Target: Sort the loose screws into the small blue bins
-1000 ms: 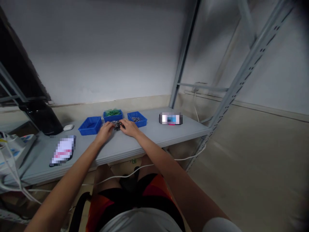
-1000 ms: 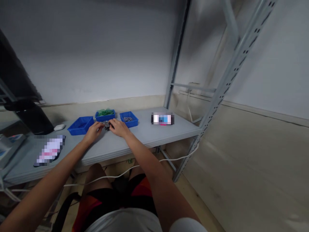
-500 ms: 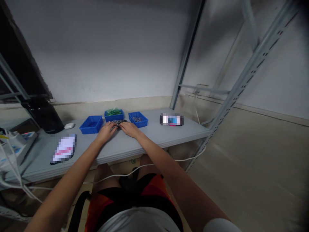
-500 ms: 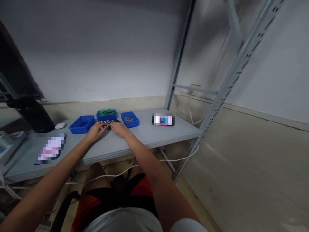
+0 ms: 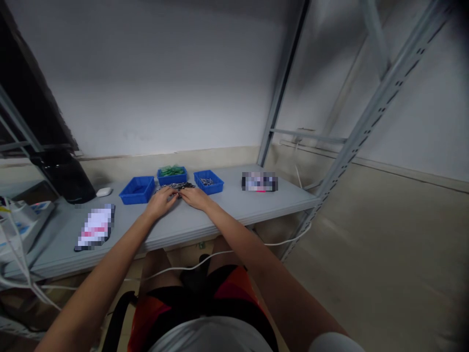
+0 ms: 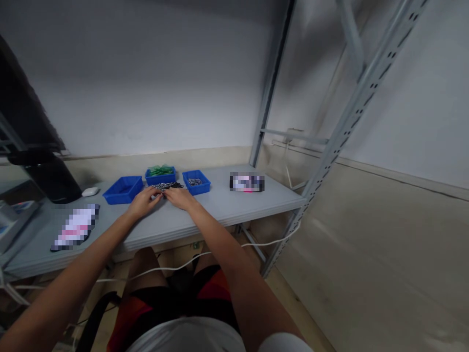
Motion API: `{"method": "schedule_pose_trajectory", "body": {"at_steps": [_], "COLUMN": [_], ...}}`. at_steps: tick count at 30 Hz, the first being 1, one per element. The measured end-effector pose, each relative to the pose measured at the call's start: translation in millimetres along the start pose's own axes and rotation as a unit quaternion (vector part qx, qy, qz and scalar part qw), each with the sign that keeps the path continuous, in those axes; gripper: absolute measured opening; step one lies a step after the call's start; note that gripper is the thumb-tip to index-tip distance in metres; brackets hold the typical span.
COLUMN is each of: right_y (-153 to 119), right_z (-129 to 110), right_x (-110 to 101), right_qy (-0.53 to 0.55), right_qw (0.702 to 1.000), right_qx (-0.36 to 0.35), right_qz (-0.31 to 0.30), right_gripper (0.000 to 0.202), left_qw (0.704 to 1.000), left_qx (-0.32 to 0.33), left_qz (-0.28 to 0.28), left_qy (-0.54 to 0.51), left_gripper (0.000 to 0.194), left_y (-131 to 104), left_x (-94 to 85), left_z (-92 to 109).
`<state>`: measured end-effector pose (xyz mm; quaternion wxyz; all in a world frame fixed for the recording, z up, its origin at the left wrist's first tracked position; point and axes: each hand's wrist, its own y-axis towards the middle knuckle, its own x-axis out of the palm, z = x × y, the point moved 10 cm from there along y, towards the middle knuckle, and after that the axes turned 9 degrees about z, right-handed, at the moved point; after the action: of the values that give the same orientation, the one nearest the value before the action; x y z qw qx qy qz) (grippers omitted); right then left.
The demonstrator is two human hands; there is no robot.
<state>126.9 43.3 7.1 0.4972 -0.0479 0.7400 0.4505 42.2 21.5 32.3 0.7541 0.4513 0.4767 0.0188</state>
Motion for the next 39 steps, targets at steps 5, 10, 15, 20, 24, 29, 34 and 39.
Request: {"method": "schedule_pose_trajectory", "body": {"at_steps": [5,10,15,20,24,29,34,39], "right_y": [-0.6,-0.4,0.0,-0.1,-0.5,-0.7,-1.5,-2.1], "right_z": [-2.7,-2.4,-0.4,-1.4,-2.6,-3.6,-4.0,-4.0], "right_x": [-1.4,-3.6,-6.2,-11.4,-13.7,-13.0,-12.0,-13.1], "right_qy": [0.006,0.019,0.033,0.043,0.051,0.04,0.031,0.025], "right_qw": [1.0,1.0,0.999,0.999,0.998,0.999,0.999,0.999], "right_qx": [-0.005,0.004,0.018,0.024,0.028,0.021,0.019,0.023], "right_qz": [-0.004,0.002,0.008,0.018,0.022,0.02,0.011,0.008], "right_gripper": [0.024,0.025,0.023,0.024,0.026,0.028,0.027,0.027], "left_qw": [1.0,1.0,0.997,0.992,0.995,0.997,0.996,0.996], "left_qx": [0.004,-0.021,-0.08,-0.123,-0.09,-0.064,-0.08,-0.06], "left_qz": [-0.003,-0.004,-0.001,-0.034,-0.05,-0.032,-0.046,-0.063], "left_qy": [-0.007,-0.008,0.0,0.015,0.017,0.008,0.01,0.01], "left_gripper": [0.032,0.031,0.027,0.023,0.024,0.025,0.026,0.028], "left_y": [-0.2,0.9,-0.1,-4.5,-3.3,-1.4,-3.8,-3.7], "left_x": [0.4,0.1,-2.1,5.9,11.7,9.6,14.2,18.6], "left_z": [2.3,-0.4,-11.4,-23.1,-19.2,-14.9,-21.6,-19.2]}}
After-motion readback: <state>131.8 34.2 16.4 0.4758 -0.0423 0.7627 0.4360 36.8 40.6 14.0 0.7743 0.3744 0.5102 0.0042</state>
